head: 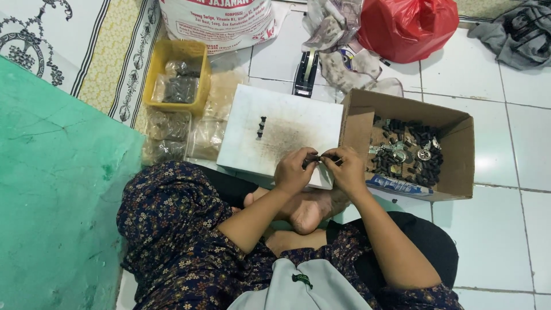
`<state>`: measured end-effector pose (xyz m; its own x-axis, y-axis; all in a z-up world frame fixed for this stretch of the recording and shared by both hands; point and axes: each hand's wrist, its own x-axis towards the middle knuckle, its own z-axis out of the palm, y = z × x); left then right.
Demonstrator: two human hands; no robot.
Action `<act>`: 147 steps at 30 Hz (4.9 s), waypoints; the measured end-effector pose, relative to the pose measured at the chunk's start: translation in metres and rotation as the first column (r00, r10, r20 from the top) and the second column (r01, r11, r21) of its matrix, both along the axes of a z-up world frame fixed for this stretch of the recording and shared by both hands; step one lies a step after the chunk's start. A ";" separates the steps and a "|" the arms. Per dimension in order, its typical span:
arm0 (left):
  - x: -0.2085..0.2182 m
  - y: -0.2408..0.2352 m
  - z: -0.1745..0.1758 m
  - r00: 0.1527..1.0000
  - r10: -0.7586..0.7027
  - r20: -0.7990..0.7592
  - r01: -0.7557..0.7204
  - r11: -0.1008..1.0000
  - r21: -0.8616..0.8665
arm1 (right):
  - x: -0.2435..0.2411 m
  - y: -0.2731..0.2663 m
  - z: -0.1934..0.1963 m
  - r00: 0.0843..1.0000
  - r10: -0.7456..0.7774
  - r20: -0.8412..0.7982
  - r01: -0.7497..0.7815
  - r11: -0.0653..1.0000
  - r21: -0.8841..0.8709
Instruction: The person sits on the floor and repeatedly picks small black plastic parts from a cardboard box, connects them to metal components, and places the assembled units on a white board. The person handles the parts one at a time and continues the assembly process throughout the clip.
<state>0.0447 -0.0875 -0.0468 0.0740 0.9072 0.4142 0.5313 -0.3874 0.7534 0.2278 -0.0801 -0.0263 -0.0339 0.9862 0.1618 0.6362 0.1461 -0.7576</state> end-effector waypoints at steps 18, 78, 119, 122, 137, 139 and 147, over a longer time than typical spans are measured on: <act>0.000 -0.007 0.021 0.979 -0.057 0.194 0.083 0.988 -0.129 | -0.004 0.001 0.022 0.998 0.009 -0.054 -0.015 0.992 -0.125; 0.004 -0.002 0.006 0.838 -0.079 0.541 0.335 0.856 -0.394 | 0.003 0.000 0.007 0.931 -0.217 -0.295 0.021 0.836 -0.548; -0.133 0.097 0.002 0.915 0.109 0.388 -0.031 0.979 -0.200 | -0.140 0.123 -0.009 0.988 -0.026 -0.151 0.016 0.998 -0.066; -0.133 0.101 -0.002 0.920 0.103 0.378 -0.015 0.974 -0.228 | -0.146 0.128 -0.006 0.995 0.015 -0.101 -0.020 0.998 -0.054; -0.130 0.103 -0.008 0.931 0.092 0.352 0.003 0.966 -0.259 | -0.144 0.125 0.000 0.991 0.120 0.055 -0.117 0.992 -0.057; -0.130 0.103 -0.006 0.930 0.087 0.357 0.010 0.965 -0.261 | -0.139 0.123 0.005 0.993 0.112 0.045 -0.109 0.992 -0.059; -0.127 0.094 0.021 0.918 0.146 0.368 -0.116 0.988 -0.102 | -0.009 0.110 -0.014 0.989 0.058 0.133 -0.058 0.998 -0.001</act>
